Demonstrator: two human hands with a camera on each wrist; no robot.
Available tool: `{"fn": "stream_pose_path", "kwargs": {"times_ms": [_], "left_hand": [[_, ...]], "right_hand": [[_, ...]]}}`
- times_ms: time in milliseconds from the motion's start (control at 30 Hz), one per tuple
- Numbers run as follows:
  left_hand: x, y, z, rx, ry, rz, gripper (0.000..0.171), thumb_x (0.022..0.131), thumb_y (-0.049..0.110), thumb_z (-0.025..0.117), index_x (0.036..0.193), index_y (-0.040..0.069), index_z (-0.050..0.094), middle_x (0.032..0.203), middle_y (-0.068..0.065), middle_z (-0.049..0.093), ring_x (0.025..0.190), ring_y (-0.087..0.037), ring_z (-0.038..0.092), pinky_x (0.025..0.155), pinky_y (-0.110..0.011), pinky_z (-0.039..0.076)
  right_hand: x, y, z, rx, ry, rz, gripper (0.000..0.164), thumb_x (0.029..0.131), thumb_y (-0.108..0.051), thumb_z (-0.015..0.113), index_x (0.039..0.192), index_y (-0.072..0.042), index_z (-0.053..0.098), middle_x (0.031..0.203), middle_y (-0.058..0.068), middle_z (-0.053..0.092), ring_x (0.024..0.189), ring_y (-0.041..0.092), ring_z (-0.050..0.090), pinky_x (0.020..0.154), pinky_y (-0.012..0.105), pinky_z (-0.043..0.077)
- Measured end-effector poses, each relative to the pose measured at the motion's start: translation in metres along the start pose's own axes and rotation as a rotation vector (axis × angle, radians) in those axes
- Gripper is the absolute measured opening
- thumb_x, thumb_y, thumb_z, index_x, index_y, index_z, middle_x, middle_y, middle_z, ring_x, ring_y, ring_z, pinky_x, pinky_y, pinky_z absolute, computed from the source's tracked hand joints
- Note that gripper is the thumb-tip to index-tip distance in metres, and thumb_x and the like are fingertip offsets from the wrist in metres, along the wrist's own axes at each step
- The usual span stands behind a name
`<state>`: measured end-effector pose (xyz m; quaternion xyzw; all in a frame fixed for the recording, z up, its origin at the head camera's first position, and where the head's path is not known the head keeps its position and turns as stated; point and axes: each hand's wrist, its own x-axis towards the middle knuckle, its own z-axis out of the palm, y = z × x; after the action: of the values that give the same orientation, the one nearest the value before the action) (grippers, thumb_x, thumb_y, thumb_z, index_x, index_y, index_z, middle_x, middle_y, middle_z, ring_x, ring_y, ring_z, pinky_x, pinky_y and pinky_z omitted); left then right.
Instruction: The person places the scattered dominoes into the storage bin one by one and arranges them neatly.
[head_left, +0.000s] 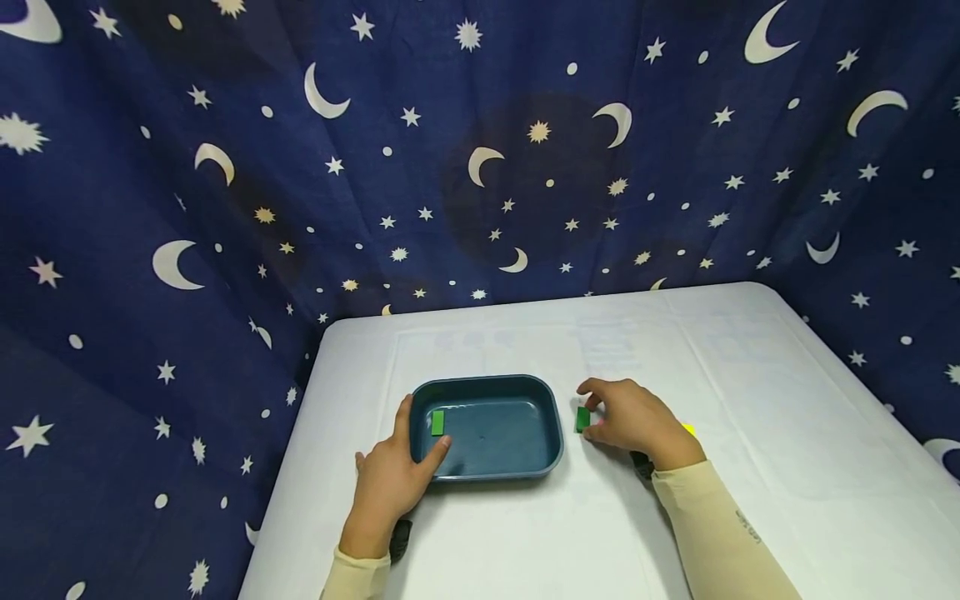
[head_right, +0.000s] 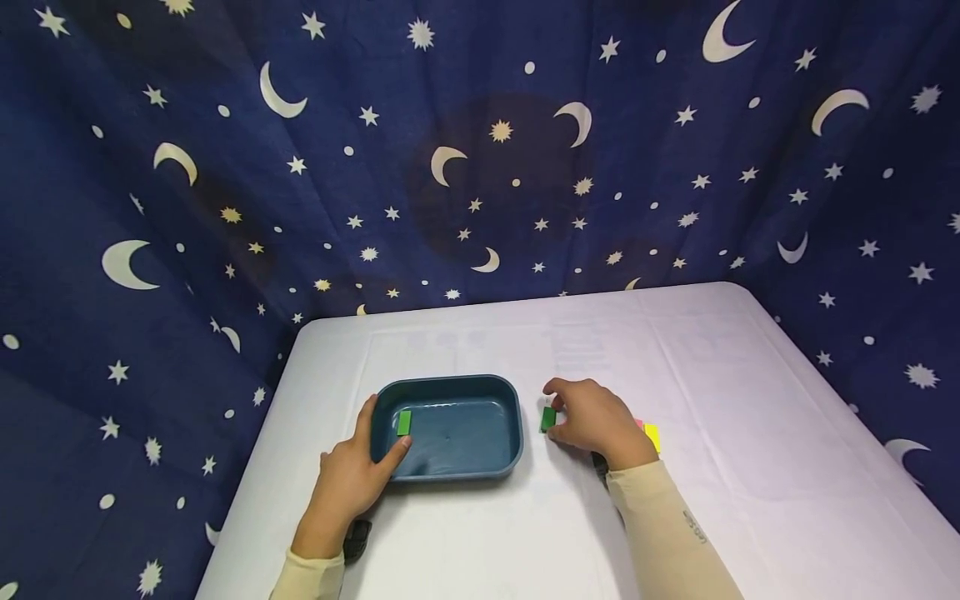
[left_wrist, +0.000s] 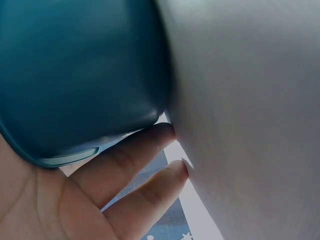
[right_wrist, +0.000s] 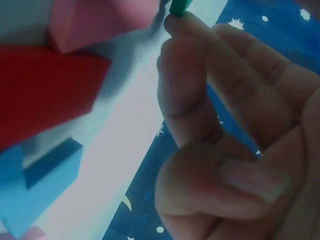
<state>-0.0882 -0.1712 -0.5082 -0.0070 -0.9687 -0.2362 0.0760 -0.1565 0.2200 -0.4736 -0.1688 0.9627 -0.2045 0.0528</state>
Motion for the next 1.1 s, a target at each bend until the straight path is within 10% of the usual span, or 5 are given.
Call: {"fn": "stream_pose_path", "kwargs": {"times_ms": [300,567,1100], "left_hand": [[-0.002,-0.001,-0.002,-0.004,-0.003,-0.012,0.105,0.091,0.087,0.046,0.169,0.022,0.022,0.105,-0.018,0.077,0.098,-0.035,0.075,0.096,-0.092,0.026],[0.000,0.001,-0.002,-0.012,0.004,0.004,0.104,0.091,0.087,0.047,0.169,0.021,0.024,0.107,-0.020,0.077,0.099,-0.036,0.075,0.095,-0.092,0.026],[0.000,0.001,-0.001,-0.007,0.003,0.003,0.105,0.091,0.087,0.046,0.169,0.021,0.024,0.104,-0.020,0.077,0.096,-0.036,0.075,0.095,-0.092,0.027]], "right_hand": [[0.004,-0.002,-0.007,0.033,-0.013,0.005,0.059,0.084,-0.020,0.087,0.138,-0.012,0.065,0.111,0.004,0.074,0.051,0.007,0.061,0.076,0.041,0.052],[0.005,-0.002,-0.018,-0.021,0.073,-0.052,0.056,0.082,-0.026,0.087,0.133,-0.013,0.068,0.107,0.000,0.076,0.101,0.028,0.071,0.083,0.051,0.056],[0.027,-0.040,-0.047,-0.018,0.187,-0.126,0.049,0.088,-0.034,0.081,0.132,-0.018,0.070,0.108,0.001,0.075,0.092,0.020,0.067,0.077,0.045,0.055]]}}
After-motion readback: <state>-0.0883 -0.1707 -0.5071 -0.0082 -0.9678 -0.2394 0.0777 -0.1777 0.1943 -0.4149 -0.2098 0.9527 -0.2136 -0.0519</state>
